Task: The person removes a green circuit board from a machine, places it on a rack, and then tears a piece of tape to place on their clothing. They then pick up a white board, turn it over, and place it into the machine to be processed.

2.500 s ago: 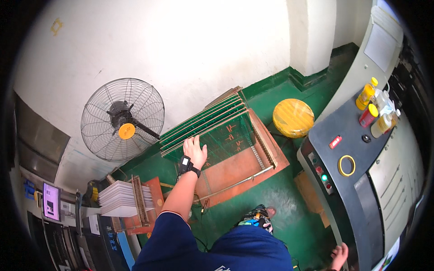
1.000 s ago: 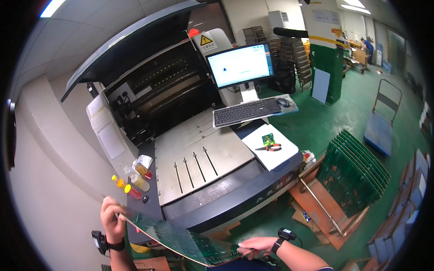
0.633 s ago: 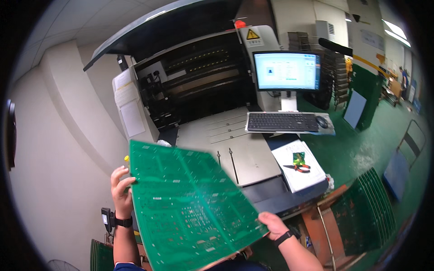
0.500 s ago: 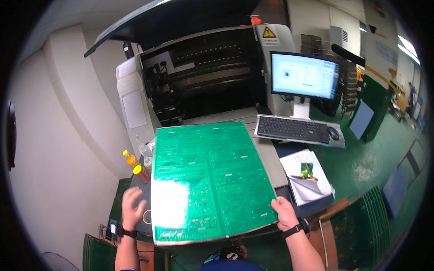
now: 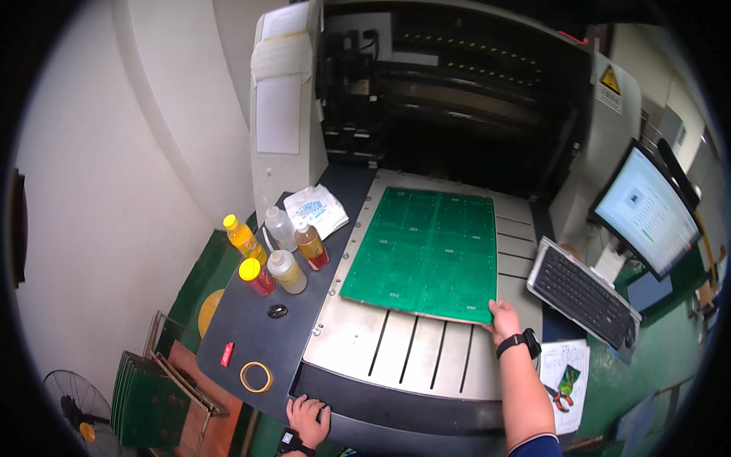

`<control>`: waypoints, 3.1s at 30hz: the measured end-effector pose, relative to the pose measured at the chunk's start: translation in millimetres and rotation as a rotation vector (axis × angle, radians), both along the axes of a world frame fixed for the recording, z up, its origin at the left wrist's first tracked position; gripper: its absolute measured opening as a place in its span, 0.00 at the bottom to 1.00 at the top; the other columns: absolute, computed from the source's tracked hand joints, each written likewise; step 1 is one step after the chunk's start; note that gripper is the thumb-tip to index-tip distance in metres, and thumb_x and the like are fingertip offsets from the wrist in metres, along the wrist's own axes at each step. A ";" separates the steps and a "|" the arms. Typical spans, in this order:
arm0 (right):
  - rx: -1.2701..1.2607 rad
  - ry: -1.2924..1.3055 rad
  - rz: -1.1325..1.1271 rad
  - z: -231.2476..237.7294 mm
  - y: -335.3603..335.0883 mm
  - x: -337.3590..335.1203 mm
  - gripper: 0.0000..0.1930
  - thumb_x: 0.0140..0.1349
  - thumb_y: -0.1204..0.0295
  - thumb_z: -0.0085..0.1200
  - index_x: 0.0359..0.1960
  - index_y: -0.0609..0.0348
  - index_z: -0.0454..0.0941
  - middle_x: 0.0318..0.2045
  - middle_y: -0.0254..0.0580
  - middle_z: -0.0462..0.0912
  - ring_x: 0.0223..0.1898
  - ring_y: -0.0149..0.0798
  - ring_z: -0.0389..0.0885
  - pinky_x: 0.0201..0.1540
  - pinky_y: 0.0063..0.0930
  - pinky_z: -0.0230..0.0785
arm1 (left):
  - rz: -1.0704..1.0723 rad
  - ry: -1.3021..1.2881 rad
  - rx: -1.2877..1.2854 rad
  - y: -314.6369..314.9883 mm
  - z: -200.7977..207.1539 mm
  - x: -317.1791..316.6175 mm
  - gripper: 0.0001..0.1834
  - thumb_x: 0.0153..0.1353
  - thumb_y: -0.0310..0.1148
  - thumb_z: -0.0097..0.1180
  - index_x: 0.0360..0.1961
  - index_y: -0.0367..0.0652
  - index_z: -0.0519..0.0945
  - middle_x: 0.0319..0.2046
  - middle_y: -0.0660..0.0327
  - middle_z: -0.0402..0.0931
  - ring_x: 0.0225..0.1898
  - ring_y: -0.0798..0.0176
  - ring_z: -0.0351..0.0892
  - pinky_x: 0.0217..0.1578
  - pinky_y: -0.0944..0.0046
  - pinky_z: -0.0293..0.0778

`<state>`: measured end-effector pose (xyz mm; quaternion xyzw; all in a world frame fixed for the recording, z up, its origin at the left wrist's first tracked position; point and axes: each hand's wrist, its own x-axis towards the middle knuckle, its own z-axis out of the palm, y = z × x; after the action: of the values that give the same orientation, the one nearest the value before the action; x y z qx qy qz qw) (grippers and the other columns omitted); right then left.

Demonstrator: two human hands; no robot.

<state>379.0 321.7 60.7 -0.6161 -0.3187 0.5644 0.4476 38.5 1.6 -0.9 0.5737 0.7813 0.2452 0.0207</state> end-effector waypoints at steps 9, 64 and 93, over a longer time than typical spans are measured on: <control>0.409 -1.161 0.358 -66.3 7.2 -29.8 0.20 0.50 0.75 0.51 0.47 0.67 0.73 0.53 0.58 0.68 0.58 0.54 0.63 0.59 0.37 0.57 | 0.020 -0.032 -0.056 15.1 22.4 -3.3 0.06 0.52 0.34 0.54 0.29 0.44 0.79 0.34 0.58 0.76 0.45 0.51 0.70 0.51 0.48 0.59; 0.380 -1.141 -0.090 -26.8 -257.0 293.8 0.15 0.45 0.77 0.54 0.39 0.57 0.77 0.39 0.51 0.77 0.44 0.52 0.72 0.50 0.39 0.64 | -0.480 -0.061 -0.087 44.0 -12.9 164.2 0.06 0.52 0.30 0.51 0.24 0.39 0.76 0.24 0.51 0.74 0.29 0.48 0.72 0.31 0.54 0.67; 0.580 -1.035 0.069 -38.0 -244.8 292.3 0.16 0.40 0.74 0.60 0.36 0.57 0.76 0.33 0.45 0.70 0.37 0.48 0.69 0.39 0.37 0.65 | -0.263 0.083 -0.007 14.0 -20.1 217.4 0.07 0.51 0.29 0.48 0.22 0.38 0.74 0.24 0.52 0.72 0.31 0.48 0.68 0.40 0.53 0.62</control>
<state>671.3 76.9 22.7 -0.6530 -0.6566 0.0947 0.3654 256.0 15.6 -21.0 0.6806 0.7004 0.2138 0.0221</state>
